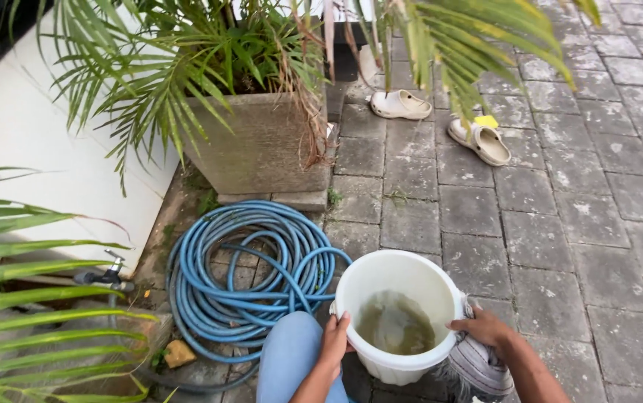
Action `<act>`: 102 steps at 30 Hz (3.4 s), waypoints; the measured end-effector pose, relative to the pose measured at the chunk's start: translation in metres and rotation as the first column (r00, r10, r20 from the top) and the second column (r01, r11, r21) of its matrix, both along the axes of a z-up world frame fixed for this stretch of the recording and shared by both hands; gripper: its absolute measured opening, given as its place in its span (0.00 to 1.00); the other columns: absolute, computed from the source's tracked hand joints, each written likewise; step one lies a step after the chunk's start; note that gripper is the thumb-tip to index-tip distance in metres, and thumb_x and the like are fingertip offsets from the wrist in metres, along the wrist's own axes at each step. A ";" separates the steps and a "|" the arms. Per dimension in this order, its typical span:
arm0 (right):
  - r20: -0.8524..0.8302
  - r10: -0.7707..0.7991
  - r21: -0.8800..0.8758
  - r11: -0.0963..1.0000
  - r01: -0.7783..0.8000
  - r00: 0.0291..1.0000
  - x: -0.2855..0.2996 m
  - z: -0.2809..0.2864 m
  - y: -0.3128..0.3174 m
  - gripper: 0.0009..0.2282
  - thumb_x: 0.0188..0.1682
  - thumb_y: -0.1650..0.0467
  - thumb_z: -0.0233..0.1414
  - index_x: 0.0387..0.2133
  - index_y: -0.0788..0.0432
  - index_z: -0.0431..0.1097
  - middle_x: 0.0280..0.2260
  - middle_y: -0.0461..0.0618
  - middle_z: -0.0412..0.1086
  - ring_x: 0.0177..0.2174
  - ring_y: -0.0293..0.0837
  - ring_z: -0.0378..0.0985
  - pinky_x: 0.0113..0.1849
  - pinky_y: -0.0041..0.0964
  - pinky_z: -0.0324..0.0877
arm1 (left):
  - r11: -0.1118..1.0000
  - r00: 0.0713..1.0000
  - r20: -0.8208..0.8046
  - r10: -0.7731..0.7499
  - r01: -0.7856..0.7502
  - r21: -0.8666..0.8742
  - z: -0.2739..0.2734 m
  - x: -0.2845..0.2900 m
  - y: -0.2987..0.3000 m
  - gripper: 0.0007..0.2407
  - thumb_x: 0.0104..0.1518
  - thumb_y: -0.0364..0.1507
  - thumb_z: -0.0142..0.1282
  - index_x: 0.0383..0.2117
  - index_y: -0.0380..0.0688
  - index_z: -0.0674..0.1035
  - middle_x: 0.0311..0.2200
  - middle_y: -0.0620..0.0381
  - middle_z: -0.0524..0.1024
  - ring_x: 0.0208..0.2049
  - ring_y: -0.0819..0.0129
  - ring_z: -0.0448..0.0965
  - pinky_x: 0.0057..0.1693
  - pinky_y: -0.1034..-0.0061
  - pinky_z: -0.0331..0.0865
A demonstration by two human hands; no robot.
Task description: Rinsing a mop head in a bucket of water and wringing it out by hand.
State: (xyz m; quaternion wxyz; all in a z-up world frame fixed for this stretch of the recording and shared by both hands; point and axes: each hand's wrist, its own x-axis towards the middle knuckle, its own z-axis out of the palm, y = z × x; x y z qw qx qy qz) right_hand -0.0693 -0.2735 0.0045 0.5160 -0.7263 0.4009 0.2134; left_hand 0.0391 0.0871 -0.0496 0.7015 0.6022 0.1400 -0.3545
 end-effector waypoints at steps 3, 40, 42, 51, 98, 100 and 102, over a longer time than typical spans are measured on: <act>-0.016 -0.088 0.114 0.989 0.089 0.996 -0.002 0.023 0.016 0.30 0.38 0.66 0.67 0.56 0.59 0.68 0.47 0.57 0.80 0.43 0.50 0.84 0.49 0.46 0.76 | 0.999 0.998 0.052 0.036 -0.037 0.008 -0.051 -0.001 0.004 0.17 0.63 0.39 0.48 0.52 0.45 0.75 0.37 0.53 0.82 0.34 0.64 0.83 0.39 0.68 0.78; -0.056 -0.298 0.129 0.944 0.303 0.953 0.021 0.047 0.011 0.26 0.49 0.60 0.56 0.50 0.74 0.70 0.40 0.67 0.79 0.33 0.55 0.85 0.38 0.51 0.78 | 0.989 0.983 0.180 0.046 -0.020 -0.148 0.021 0.073 -0.038 0.14 0.61 0.36 0.53 0.46 0.41 0.79 0.35 0.59 0.81 0.34 0.74 0.80 0.40 0.76 0.74; -0.045 -0.347 0.159 0.923 0.350 0.937 0.022 0.038 0.004 0.24 0.50 0.61 0.56 0.47 0.74 0.72 0.39 0.67 0.79 0.32 0.55 0.84 0.37 0.51 0.78 | 0.994 0.975 0.222 0.018 0.007 -0.112 0.003 0.090 -0.054 0.13 0.61 0.37 0.53 0.43 0.41 0.79 0.32 0.60 0.80 0.31 0.74 0.79 0.37 0.76 0.72; -0.043 -0.473 0.304 0.833 0.462 0.880 0.025 0.032 -0.005 0.21 0.52 0.61 0.53 0.42 0.72 0.76 0.36 0.65 0.80 0.29 0.55 0.83 0.35 0.50 0.77 | 0.998 0.955 0.292 -0.055 0.049 0.031 -0.002 0.132 -0.096 0.13 0.61 0.38 0.57 0.27 0.41 0.77 0.18 0.61 0.71 0.18 0.74 0.70 0.27 0.76 0.64; 0.127 -0.501 0.026 0.865 0.502 0.856 0.067 -0.023 -0.041 0.46 0.48 0.45 0.49 0.63 0.78 0.49 0.59 0.74 0.61 0.59 0.58 0.68 0.58 0.46 0.63 | 0.931 0.965 0.246 -0.094 -0.002 0.364 -0.027 0.233 -0.183 0.17 0.55 0.40 0.56 0.17 0.38 0.76 0.12 0.56 0.69 0.13 0.70 0.67 0.23 0.71 0.59; 0.101 -0.295 -0.177 0.934 0.309 0.950 0.064 -0.015 -0.039 0.43 0.49 0.44 0.48 0.61 0.75 0.59 0.58 0.74 0.65 0.59 0.60 0.68 0.60 0.46 0.62 | 0.912 0.972 0.217 -0.089 -0.008 0.409 -0.015 0.234 -0.183 0.17 0.56 0.39 0.57 0.17 0.36 0.76 0.12 0.56 0.69 0.12 0.69 0.67 0.23 0.71 0.60; -0.021 -0.094 -0.237 0.968 0.087 0.995 0.060 0.024 -0.028 0.41 0.48 0.45 0.47 0.61 0.69 0.60 0.57 0.71 0.66 0.58 0.61 0.70 0.59 0.48 0.63 | 0.895 0.973 0.214 -0.088 -0.017 0.446 0.000 0.233 -0.185 0.18 0.57 0.40 0.56 0.19 0.34 0.76 0.14 0.54 0.70 0.14 0.67 0.68 0.24 0.69 0.62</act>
